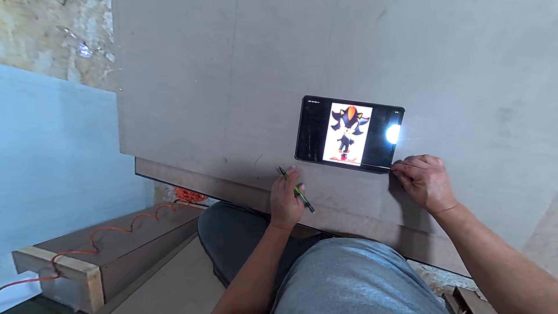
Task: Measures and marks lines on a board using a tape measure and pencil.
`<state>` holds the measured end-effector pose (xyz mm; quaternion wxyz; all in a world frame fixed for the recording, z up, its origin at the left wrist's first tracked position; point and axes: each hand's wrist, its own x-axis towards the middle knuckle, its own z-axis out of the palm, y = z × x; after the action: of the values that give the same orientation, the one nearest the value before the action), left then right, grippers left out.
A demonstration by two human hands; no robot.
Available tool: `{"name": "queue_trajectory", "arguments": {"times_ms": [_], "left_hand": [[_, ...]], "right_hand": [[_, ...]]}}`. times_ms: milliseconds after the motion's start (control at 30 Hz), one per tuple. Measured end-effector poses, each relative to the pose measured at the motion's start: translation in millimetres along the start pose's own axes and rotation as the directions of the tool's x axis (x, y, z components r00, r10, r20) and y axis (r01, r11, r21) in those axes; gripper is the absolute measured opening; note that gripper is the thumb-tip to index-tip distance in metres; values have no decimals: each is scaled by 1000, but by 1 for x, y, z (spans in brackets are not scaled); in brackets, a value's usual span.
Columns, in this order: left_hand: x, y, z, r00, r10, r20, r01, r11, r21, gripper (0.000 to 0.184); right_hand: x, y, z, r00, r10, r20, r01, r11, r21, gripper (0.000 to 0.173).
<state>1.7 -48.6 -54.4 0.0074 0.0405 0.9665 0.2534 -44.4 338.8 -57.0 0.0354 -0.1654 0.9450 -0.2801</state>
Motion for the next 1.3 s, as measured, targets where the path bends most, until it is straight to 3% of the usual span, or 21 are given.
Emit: {"name": "queue_trajectory", "arguments": {"times_ms": [100,1300], "left_hand": [[-20,-12,7,996,63,70,-66,997,31,35],[-20,-13,15,999,31,38,-32,999,25,38]], "right_hand": [[-1,3,0,1000,-17,11,17,1000,19,26],[-3,1,1,999,-33,-28,31,998,-54,23]]}}
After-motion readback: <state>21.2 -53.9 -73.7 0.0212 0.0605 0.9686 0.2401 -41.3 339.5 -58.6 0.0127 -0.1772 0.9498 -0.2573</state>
